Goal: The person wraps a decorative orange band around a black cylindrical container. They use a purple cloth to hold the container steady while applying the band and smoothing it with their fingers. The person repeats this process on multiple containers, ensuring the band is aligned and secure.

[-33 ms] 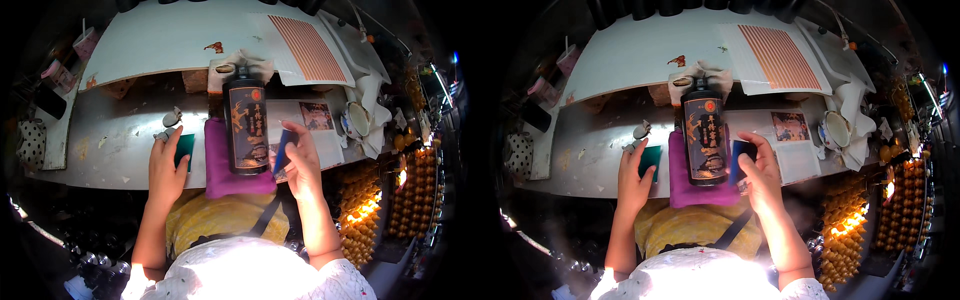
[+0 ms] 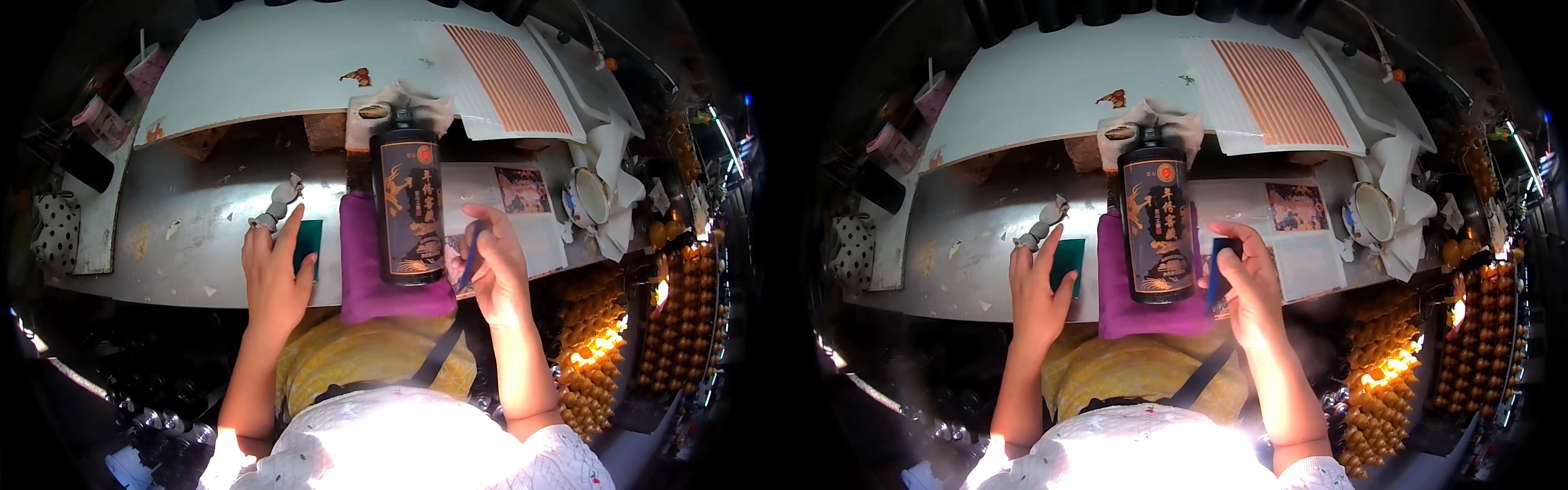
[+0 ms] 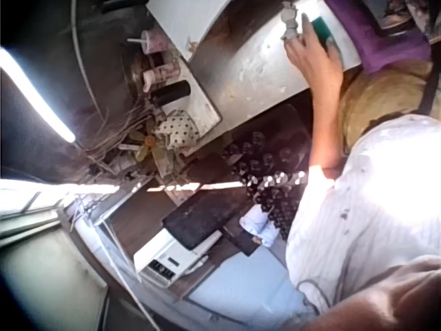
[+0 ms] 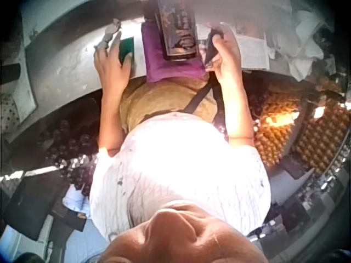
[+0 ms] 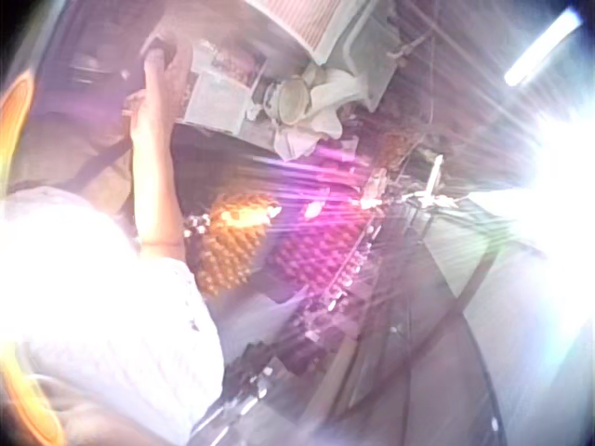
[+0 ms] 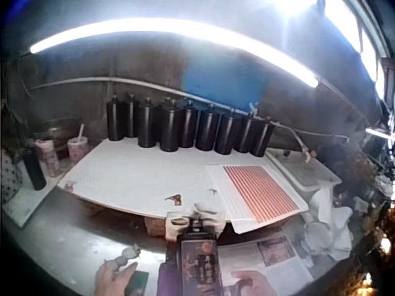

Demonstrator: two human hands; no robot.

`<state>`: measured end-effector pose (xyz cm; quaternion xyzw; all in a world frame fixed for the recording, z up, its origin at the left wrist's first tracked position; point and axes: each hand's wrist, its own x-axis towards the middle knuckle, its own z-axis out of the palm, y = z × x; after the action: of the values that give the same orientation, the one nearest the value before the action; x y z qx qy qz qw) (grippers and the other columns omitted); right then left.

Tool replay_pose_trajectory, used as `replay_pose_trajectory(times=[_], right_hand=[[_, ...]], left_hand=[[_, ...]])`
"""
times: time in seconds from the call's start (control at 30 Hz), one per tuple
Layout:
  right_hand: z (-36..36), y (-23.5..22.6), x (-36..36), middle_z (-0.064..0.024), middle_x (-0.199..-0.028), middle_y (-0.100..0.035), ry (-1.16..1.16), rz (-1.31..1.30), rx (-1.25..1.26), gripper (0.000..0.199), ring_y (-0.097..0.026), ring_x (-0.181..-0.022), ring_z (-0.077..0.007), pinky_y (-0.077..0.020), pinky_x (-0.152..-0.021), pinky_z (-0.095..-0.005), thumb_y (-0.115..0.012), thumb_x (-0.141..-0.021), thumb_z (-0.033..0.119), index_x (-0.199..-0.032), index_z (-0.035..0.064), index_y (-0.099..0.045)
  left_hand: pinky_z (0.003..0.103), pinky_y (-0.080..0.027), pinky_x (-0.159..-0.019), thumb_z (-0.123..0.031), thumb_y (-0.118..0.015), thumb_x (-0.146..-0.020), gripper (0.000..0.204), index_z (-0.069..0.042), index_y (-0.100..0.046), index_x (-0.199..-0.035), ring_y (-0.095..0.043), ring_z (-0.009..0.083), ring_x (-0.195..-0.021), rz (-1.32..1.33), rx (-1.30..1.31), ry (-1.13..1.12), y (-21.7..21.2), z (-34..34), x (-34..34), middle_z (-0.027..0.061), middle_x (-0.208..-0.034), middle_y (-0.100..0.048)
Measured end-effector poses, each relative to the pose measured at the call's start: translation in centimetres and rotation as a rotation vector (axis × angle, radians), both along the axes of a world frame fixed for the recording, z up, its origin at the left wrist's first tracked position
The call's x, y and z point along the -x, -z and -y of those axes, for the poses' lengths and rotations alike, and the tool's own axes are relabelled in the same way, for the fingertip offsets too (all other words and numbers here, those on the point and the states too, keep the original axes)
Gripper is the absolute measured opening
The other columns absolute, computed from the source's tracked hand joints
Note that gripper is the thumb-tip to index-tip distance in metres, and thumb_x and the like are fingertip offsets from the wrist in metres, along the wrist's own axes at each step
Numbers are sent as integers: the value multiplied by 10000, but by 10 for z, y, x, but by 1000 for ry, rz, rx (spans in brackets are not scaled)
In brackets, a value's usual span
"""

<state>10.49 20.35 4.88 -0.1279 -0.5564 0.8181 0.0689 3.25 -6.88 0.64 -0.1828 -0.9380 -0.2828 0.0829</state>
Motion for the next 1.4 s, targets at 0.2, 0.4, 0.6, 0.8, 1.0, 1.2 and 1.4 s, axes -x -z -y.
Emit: replay_pose_trajectory(times=[0.2, 0.4, 0.6, 0.8, 1.0, 1.2, 1.4], right_hand=[[0, 29, 0, 20, -939, -631, -123, 123, -66, 500, -538, -769, -36, -434, -682, -196, -515, -1047, 377, -1375, 0, -537], [12, 25, 4, -69, -1091, -667, -47, 42, -125, 563, -617, -954, -106, -497, -775, -221, -498, -1052, 384, -1395, -63, -508], [8, 32, 1, -104, -1278, -618, -137, 51, -138, 472, -563, -1162, -123, -426, -1018, -264, -526, -1059, 232, -1414, -75, -473], [7, 35, 3, -96, -1247, -626, -148, 68, -101, 471, -569, -1129, -111, -444, -992, -257, -558, -1047, 213, -1413, -71, -476], [4, 28, 3, -87, -1266, -592, -64, 124, -26, 420, -570, -1084, -98, -444, -975, -245, -534, -1042, 161, -1420, -12, -477], [3, 0, 5, -63, -1107, -570, -110, -199, -481, 575, -571, -1018, -121, -470, -944, -288, -594, -859, -85, -1405, 59, -486], [-15, -11, 99, -88, -1053, -653, 27, -404, -561, 381, -623, -973, -157, -489, -918, -306, -663, -843, -46, -1214, 11, -603]], left_hand=[[566, -234, -1153, -307, -836, -730, 1020, 26, -298, -1531, -475, 398, -1213, -11, -133, 357, -19, -43, -19, 247, -1417, -447], [620, -163, -1176, -316, -853, -729, 1088, 48, -233, -1545, -569, 388, -1172, -113, -158, 309, 1, -68, -21, 226, -1308, -581], [663, -80, -1154, -331, -837, -775, 718, -99, -550, -1391, -540, 336, -1321, -468, -80, 342, 15, -70, -61, 66, -1168, -718], [662, -45, -1153, -376, -824, -786, 909, 6, -397, -1492, -469, 371, -1379, -321, -60, 257, 29, -57, -72, 134, -1172, -703], [672, 5, -1135, -407, -777, -829, 973, 47, -290, -1538, -361, 441, -1436, -120, -186, 244, 10, -60, -71, 163, -988, -655], [666, -90, -1152, -346, -827, -769, 1089, 70, -190, -1547, -511, 427, -1215, -92, -167, 301, -6, -74, -34, 208, -1135, -583], [636, -89, -1182, -337, -858, -735, 1214, 67, -69, -1564, -460, 431, -1327, -20, -172, 302, -9, -86, -23, 270, -1392, -499]])
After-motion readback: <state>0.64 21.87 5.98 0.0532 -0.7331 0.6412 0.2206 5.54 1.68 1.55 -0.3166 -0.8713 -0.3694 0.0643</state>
